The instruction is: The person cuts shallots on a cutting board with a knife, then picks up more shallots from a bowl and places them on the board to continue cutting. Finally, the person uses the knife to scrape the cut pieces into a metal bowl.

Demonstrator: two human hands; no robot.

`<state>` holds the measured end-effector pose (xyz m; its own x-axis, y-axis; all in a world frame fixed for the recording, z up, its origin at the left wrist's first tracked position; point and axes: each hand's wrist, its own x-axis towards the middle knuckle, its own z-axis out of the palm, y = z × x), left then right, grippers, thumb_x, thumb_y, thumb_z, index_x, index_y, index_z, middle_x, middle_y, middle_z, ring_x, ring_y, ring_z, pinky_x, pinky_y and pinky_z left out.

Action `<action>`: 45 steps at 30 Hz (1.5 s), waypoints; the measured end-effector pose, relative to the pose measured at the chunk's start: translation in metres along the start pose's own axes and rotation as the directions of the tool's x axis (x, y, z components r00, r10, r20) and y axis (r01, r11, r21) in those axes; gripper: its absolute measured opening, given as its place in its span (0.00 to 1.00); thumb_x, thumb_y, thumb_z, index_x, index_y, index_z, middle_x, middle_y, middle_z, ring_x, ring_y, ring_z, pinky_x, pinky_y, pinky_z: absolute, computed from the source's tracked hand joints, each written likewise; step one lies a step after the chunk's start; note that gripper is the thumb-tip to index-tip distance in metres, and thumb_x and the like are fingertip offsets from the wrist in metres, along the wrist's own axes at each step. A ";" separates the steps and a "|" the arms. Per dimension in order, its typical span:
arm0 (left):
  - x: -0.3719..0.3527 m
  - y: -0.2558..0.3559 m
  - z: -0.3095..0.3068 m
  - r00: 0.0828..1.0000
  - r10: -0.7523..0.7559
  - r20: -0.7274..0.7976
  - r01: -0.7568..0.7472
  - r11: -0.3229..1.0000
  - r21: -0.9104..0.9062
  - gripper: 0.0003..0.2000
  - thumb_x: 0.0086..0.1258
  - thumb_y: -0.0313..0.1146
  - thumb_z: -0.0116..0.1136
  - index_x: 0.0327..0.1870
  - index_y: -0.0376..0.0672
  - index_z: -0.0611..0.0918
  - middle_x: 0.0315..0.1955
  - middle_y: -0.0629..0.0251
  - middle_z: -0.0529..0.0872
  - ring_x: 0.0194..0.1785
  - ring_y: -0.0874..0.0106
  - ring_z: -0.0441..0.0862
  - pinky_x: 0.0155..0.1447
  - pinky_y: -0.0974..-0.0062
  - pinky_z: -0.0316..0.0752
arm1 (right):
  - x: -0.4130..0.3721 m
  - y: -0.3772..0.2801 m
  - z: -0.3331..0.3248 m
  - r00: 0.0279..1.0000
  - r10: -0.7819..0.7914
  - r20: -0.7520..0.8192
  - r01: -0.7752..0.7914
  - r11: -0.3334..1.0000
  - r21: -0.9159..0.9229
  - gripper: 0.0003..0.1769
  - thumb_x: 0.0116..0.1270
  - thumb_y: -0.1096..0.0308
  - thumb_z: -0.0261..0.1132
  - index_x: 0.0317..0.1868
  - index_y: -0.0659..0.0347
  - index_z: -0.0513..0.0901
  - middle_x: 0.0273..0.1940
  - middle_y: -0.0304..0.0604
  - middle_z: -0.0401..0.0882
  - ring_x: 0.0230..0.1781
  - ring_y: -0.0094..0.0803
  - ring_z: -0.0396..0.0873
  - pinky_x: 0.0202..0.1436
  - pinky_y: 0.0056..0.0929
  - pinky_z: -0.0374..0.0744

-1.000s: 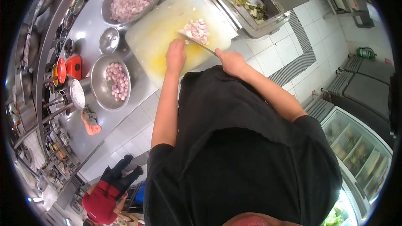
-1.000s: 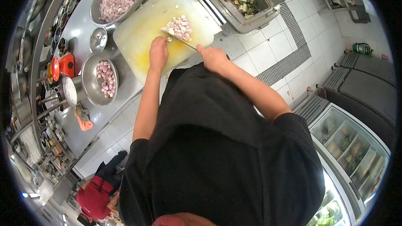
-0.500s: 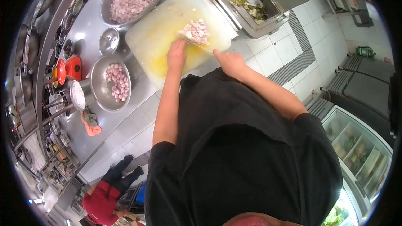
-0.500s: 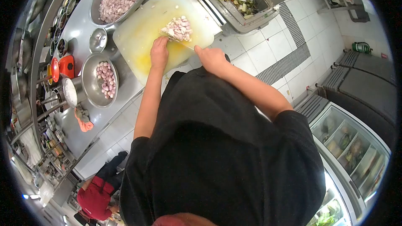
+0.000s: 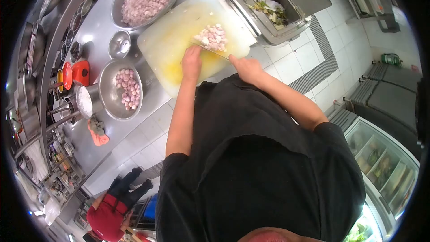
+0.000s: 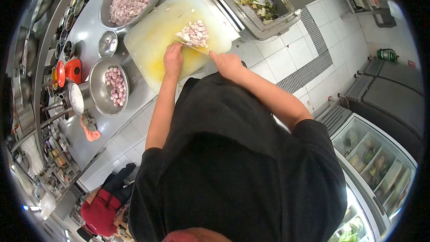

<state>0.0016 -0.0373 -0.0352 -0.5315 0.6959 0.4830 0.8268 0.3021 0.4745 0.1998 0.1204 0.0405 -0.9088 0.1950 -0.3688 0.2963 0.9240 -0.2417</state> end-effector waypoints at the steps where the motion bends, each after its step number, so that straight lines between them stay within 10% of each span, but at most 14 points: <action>1: 0.000 -0.002 0.002 1.000 -0.011 -0.001 0.011 1.000 0.013 0.06 0.67 0.19 0.61 0.42 0.40 0.86 0.43 0.56 0.90 0.51 0.55 0.87 0.56 0.61 0.83 | 0.001 -0.001 -0.005 1.000 -0.005 -0.003 0.005 1.000 -0.015 0.19 0.68 0.73 0.64 0.58 0.58 0.71 0.33 0.48 0.89 0.35 0.47 0.91 0.34 0.46 0.86; 18: 0.006 0.028 -0.031 0.997 -0.071 0.019 0.072 0.997 -0.035 0.09 0.69 0.23 0.63 0.47 0.41 0.87 0.49 0.54 0.89 0.56 0.51 0.85 0.61 0.56 0.80 | -0.004 0.004 -0.023 0.999 0.018 -0.048 -0.013 0.994 0.106 0.23 0.64 0.76 0.64 0.59 0.56 0.72 0.36 0.52 0.87 0.37 0.51 0.89 0.36 0.50 0.84; 24: 0.024 0.056 -0.038 0.961 -0.014 0.276 -0.036 0.984 0.175 0.22 0.75 0.39 0.63 0.68 0.46 0.84 0.80 0.49 0.66 0.82 0.40 0.58 0.84 0.42 0.54 | -0.050 0.019 -0.077 0.946 -0.005 -0.324 0.016 0.999 0.031 0.20 0.63 0.75 0.64 0.56 0.54 0.77 0.41 0.55 0.82 0.40 0.53 0.87 0.42 0.51 0.84; 26: 0.012 0.020 -0.020 0.925 -0.212 0.315 0.217 0.976 0.020 0.32 0.74 0.49 0.66 0.75 0.41 0.76 0.83 0.44 0.59 0.86 0.41 0.49 0.86 0.44 0.49 | -0.069 0.042 -0.093 0.974 0.085 -0.209 -0.056 0.988 0.143 0.19 0.65 0.73 0.63 0.56 0.52 0.79 0.41 0.54 0.83 0.42 0.54 0.87 0.45 0.52 0.84; 32: 0.015 0.033 -0.005 0.931 -0.215 0.295 0.209 0.977 0.051 0.67 0.52 0.66 0.80 0.83 0.30 0.54 0.82 0.37 0.55 0.85 0.41 0.51 0.86 0.48 0.51 | -0.023 0.082 -0.068 0.929 0.291 -0.230 -0.216 0.928 0.302 0.14 0.71 0.69 0.61 0.56 0.53 0.78 0.41 0.59 0.85 0.40 0.60 0.87 0.45 0.58 0.84; 38: 0.035 0.040 0.010 0.954 -0.265 0.141 0.266 0.964 0.012 0.67 0.45 0.67 0.83 0.80 0.30 0.59 0.80 0.35 0.58 0.84 0.41 0.54 0.86 0.49 0.55 | 0.003 0.053 -0.026 0.955 0.247 -0.162 -0.195 0.940 0.282 0.14 0.74 0.69 0.59 0.58 0.56 0.76 0.38 0.62 0.87 0.41 0.63 0.86 0.45 0.58 0.84; 41: 0.053 0.031 0.021 0.968 -0.190 0.163 0.192 0.981 0.004 0.60 0.45 0.64 0.84 0.77 0.37 0.69 0.78 0.38 0.64 0.83 0.41 0.57 0.85 0.50 0.57 | -0.019 0.055 -0.022 0.957 0.201 -0.207 -0.094 0.895 0.436 0.11 0.78 0.67 0.57 0.56 0.60 0.76 0.35 0.59 0.87 0.34 0.54 0.88 0.38 0.51 0.85; 43: 0.067 0.030 0.030 0.970 -0.145 0.197 0.153 0.988 -0.027 0.53 0.48 0.61 0.83 0.74 0.41 0.74 0.76 0.41 0.67 0.82 0.42 0.59 0.84 0.49 0.59 | -0.031 0.061 -0.022 0.919 0.344 0.194 -0.336 0.423 0.842 0.11 0.82 0.65 0.55 0.56 0.64 0.74 0.32 0.53 0.87 0.26 0.40 0.87 0.31 0.40 0.84; 45: 0.069 0.036 0.038 0.968 -0.102 0.230 0.119 0.991 -0.058 0.46 0.51 0.59 0.83 0.70 0.44 0.80 0.75 0.44 0.71 0.81 0.42 0.62 0.83 0.49 0.61 | -0.032 0.057 -0.007 0.924 0.300 0.236 -0.347 0.403 0.847 0.11 0.84 0.65 0.53 0.55 0.65 0.73 0.31 0.50 0.86 0.25 0.35 0.85 0.29 0.37 0.83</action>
<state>0.0020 0.0460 -0.0129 -0.5567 0.7923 0.2497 0.7459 0.3444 0.5702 0.2437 0.1691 0.0452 -0.6815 0.3800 -0.6254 0.6837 0.0260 -0.7293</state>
